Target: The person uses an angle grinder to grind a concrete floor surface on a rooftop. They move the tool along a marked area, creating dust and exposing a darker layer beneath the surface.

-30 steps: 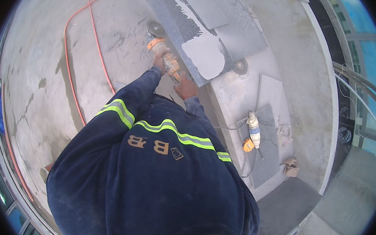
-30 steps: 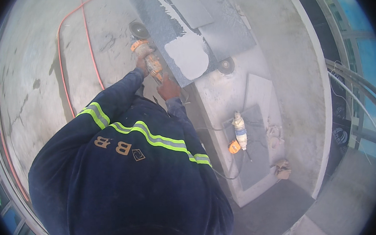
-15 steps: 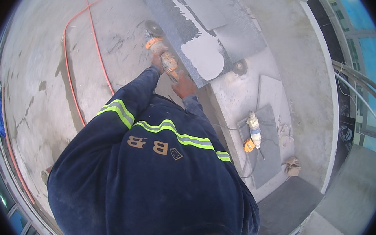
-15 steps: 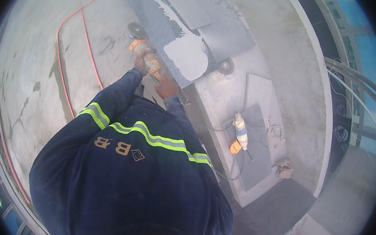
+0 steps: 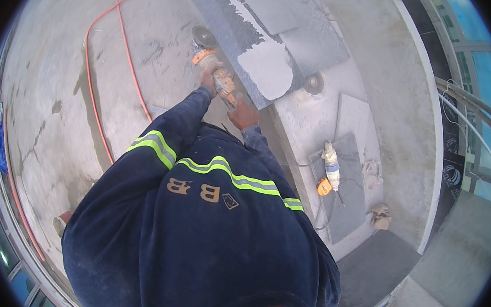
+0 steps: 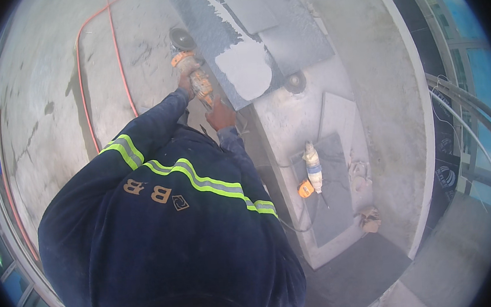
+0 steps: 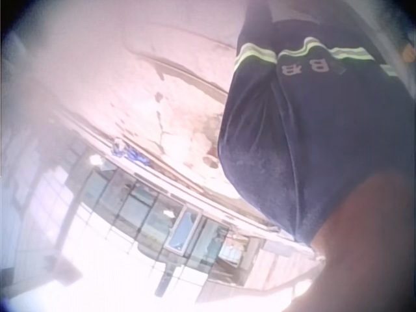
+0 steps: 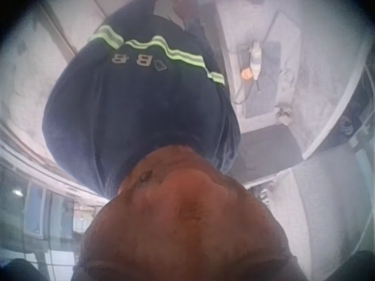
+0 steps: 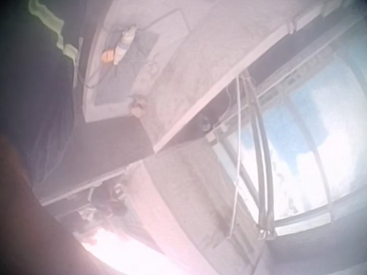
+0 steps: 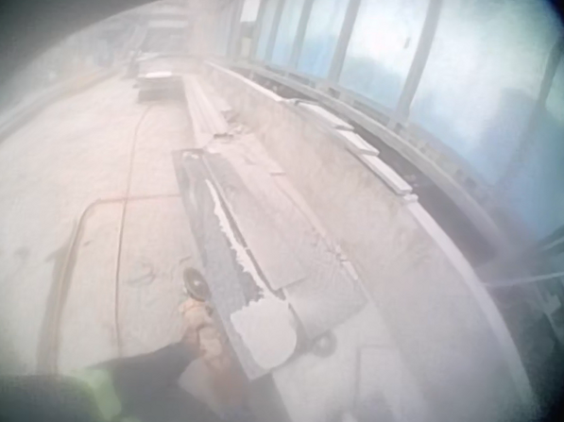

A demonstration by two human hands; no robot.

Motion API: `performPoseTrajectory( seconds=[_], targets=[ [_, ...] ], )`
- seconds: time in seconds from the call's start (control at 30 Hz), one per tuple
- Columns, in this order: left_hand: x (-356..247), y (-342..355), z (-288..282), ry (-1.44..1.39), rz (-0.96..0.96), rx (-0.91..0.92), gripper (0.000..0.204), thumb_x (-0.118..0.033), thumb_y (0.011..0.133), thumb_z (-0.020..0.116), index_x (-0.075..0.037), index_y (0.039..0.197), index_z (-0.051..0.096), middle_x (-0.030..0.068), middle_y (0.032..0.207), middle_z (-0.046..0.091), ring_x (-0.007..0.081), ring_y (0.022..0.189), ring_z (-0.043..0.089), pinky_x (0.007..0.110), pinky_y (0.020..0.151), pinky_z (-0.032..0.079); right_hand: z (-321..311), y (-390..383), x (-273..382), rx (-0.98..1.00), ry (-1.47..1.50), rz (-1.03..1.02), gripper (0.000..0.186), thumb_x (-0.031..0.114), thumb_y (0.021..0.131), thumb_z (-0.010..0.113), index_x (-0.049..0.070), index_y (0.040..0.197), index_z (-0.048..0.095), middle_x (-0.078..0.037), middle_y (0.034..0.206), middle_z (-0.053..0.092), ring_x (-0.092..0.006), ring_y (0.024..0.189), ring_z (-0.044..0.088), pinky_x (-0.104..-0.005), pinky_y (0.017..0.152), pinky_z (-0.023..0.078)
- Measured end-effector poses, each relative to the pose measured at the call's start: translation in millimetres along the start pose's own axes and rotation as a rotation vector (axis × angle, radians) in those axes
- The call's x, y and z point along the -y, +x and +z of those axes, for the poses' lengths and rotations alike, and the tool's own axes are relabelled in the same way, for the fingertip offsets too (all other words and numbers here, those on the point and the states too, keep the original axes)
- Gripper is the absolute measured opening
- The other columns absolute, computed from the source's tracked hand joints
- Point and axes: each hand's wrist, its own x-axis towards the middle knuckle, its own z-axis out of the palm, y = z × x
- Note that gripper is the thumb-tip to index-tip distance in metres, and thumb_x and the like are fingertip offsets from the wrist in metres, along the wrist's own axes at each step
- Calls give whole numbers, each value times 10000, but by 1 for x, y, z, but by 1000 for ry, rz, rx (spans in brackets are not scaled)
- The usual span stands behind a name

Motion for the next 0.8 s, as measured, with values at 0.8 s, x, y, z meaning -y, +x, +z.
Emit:
performPoseTrajectory(
  seconds=[0.8],
  targets=[
    [12, -4, -7, -9, 7, 8, 377, -210, 756, 729, -73, 1040, 522, 107, 795, 577, 293, 673, 645, 464, 627, 576, 9, -13, -11, -5, -6, -4, 710, 320, 730, 718, 75, 1326, 418, -247, 997, 676, -424, 930, 656, -526, 791, 505]
  ],
)
